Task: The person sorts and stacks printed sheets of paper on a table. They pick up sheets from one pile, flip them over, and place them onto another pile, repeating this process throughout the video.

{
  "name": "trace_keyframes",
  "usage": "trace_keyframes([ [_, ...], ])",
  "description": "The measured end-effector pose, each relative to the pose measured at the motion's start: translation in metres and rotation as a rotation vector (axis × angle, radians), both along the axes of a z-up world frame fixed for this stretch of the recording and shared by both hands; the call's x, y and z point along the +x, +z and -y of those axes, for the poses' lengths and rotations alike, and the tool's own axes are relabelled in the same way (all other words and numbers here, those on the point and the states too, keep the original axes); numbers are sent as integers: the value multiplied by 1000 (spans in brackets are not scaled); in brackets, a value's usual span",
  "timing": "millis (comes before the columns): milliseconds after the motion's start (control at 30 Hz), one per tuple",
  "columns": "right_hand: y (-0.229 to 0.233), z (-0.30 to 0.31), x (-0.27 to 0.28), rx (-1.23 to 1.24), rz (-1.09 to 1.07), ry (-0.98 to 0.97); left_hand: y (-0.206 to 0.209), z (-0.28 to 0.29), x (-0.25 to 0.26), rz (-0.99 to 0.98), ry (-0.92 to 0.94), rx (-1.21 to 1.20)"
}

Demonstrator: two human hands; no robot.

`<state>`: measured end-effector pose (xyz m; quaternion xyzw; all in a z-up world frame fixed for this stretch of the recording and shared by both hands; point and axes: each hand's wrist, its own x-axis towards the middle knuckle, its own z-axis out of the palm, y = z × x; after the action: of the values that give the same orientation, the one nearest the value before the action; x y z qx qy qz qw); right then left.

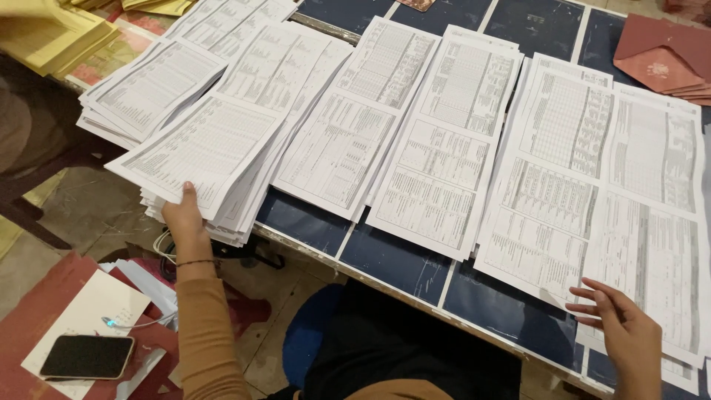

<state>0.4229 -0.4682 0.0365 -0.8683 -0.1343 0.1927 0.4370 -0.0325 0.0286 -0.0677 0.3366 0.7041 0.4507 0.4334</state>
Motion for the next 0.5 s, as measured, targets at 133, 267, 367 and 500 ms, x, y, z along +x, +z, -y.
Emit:
trace_keyframes([
  [133, -23, 17, 8, 12, 67, 20, 25, 17, 0, 17, -101, 78],
  [267, -51, 61, 26, -59, 129, -68, -10, 14, -26, -676, -23, 235],
  [367, -90, 123, 71, -24, 176, -181, 26, 69, -3, -1287, -53, 464],
  [500, -147, 240, 161, -146, 271, -394, 40, 94, 72, -1090, -317, 731],
])
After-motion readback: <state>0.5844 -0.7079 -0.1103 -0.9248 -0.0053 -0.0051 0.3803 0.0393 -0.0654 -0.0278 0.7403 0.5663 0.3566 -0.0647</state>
